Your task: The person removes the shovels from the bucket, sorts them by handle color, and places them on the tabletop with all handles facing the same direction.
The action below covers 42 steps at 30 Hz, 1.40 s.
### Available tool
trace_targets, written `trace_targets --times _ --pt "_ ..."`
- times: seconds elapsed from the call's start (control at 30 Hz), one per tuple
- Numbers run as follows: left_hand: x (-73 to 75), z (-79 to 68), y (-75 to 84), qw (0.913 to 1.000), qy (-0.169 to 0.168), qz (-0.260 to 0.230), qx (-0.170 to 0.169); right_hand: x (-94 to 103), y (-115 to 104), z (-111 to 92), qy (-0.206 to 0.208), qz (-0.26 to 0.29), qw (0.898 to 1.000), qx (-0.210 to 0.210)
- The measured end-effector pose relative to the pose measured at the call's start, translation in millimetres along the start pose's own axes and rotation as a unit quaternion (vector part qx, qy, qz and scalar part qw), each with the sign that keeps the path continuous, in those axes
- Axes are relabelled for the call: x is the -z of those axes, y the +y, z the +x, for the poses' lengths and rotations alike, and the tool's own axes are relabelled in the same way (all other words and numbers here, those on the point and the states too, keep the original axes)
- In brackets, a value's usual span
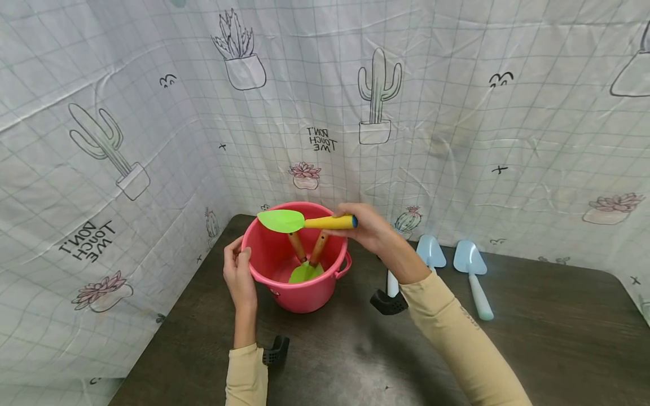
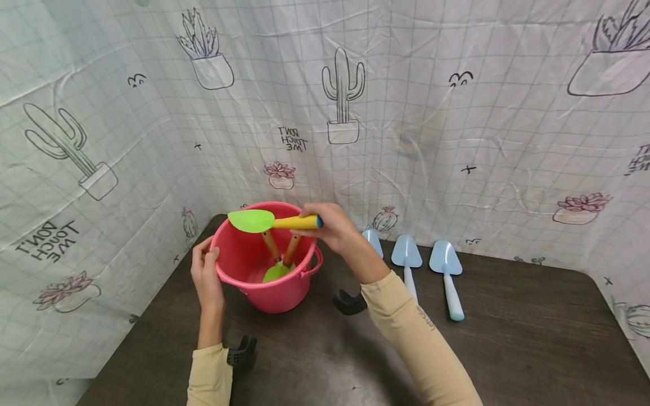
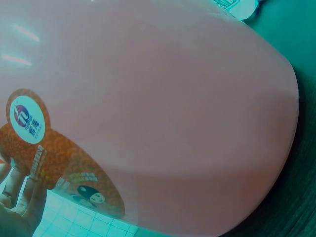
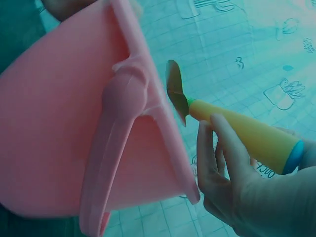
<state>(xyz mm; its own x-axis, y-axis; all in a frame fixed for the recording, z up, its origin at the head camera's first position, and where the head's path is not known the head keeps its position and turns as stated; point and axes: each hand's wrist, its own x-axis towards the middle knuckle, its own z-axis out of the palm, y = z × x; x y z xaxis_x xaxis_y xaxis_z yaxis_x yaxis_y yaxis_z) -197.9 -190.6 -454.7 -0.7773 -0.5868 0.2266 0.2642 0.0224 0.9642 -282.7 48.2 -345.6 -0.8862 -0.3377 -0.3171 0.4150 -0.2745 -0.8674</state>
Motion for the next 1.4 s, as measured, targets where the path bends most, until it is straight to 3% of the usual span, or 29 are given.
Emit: trace_targets --times 0.2,0.4,0.57,0.87,1.4 --pt "-0.1 0.3 0.6 1.0 0.0 0.008 0.0 4.4 -5 -4 -0.07 0.094 0.991 -0.059" --pt "-0.3 0.4 1.0 1.0 0.0 0.006 -0.001 7.0 -7 -9 -0.131 0.102 0.981 -0.102" --pt "-0.4 0.2 0.6 1.0 0.002 0.004 -0.003 7.5 -7 -11 -0.141 0.079 0.982 -0.102" --pt "-0.9 1.0 0.4 1.0 0.002 0.003 0.0 8.5 -4 -12 -0.139 0.048 0.987 -0.064" --pt "-1.9 1.2 -0.1 1.0 0.004 0.0 -0.008 15.3 -5 -16 -0.141 0.032 0.988 -0.052"
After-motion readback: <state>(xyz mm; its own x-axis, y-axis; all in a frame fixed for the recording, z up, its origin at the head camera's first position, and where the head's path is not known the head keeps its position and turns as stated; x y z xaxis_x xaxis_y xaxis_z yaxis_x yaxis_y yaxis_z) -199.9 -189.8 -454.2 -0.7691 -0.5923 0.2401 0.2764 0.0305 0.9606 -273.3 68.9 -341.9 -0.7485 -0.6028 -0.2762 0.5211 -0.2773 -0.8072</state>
